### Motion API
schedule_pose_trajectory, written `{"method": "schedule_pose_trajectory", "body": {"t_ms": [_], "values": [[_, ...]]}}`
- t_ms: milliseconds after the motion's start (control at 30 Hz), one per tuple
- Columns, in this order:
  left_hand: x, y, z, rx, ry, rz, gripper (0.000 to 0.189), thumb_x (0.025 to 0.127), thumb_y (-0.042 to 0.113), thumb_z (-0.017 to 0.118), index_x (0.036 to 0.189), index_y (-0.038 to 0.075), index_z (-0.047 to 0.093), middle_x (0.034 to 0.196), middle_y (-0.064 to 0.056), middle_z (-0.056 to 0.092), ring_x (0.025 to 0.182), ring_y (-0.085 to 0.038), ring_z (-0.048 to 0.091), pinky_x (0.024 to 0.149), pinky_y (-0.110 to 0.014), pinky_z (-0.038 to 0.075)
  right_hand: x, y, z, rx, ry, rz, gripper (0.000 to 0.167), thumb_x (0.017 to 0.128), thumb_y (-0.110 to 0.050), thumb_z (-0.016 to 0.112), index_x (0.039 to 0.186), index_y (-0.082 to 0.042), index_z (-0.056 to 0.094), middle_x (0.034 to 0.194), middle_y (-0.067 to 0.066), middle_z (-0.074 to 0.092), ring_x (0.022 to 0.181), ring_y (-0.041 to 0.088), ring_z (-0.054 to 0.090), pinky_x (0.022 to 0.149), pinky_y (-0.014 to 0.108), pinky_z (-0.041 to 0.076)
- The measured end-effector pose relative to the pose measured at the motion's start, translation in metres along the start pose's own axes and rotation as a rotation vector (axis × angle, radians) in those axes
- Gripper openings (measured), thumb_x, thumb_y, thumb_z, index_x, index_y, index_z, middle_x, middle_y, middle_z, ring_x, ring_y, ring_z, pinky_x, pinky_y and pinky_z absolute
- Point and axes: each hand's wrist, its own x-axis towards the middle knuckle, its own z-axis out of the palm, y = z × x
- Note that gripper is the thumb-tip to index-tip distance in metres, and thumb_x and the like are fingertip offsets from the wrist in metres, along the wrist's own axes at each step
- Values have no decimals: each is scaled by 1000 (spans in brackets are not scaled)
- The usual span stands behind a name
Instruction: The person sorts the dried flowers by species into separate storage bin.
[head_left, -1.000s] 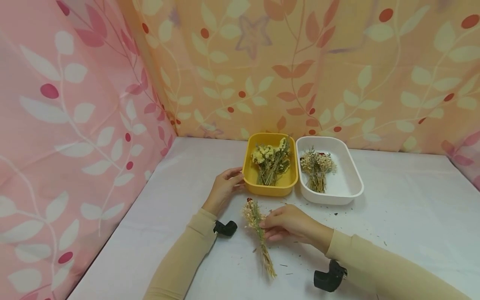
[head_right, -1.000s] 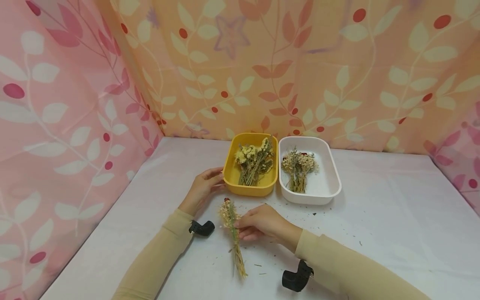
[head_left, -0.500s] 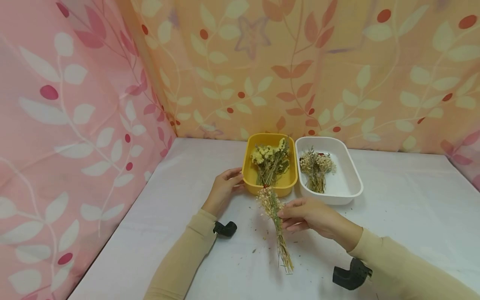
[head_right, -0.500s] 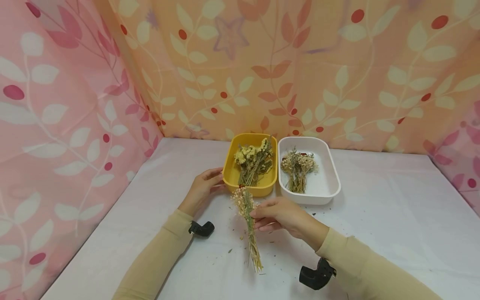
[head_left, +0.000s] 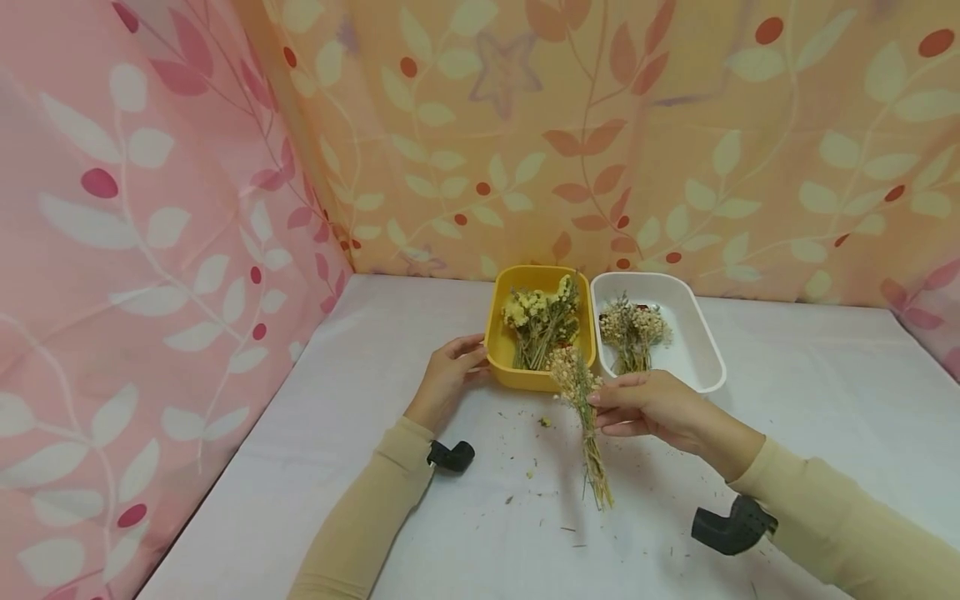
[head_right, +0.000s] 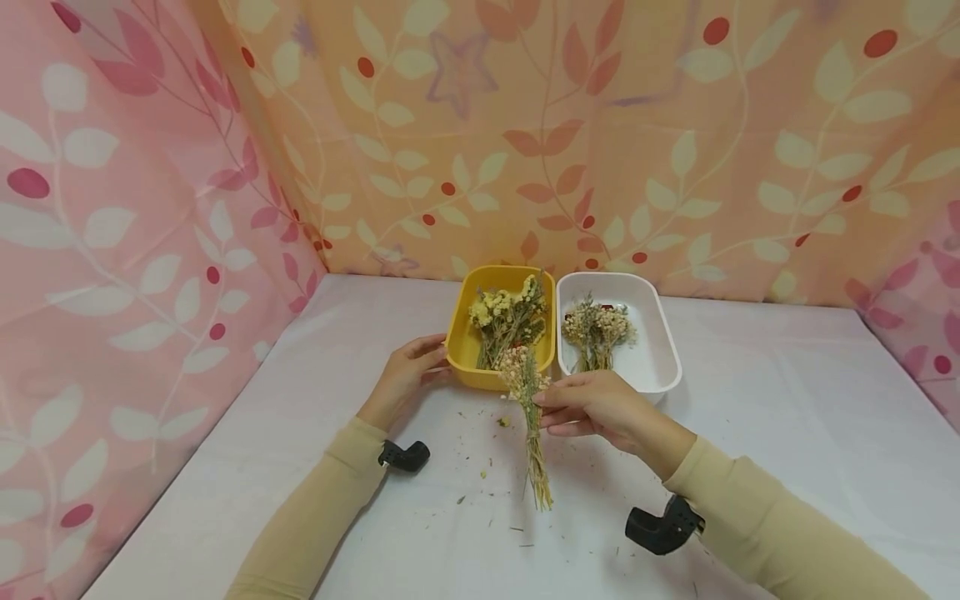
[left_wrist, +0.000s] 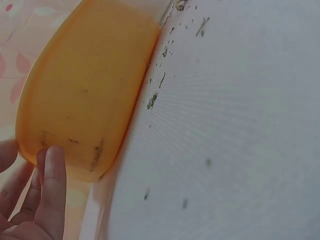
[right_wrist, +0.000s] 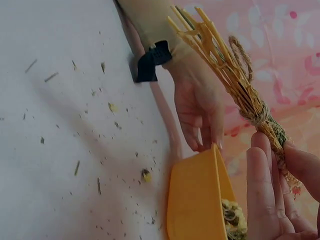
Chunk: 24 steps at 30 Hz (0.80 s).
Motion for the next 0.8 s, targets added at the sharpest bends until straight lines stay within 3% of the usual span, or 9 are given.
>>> {"method": "schedule_pose_trajectory", "body": {"t_ms": [200,800], "values": [[1,-2,1,-8,-1,-1,42,98,11,63,138,0,56,130,-23,57,89,-12,66,97,-41,59,0,-5,-14,12,28,18,9,96,-16,67,91,-14,75,82,-1,76,78,10,74,78,28,64],[0,-3,0,0,-5,-7,40,98,11,63,137,2,58,127,-20,59,90,-12,66,97,-42,59,5,-13,-57,82,89,18,19,101,-14,60,90,-18,75,85,-2,76,80,9,74,80,24,63]]}}
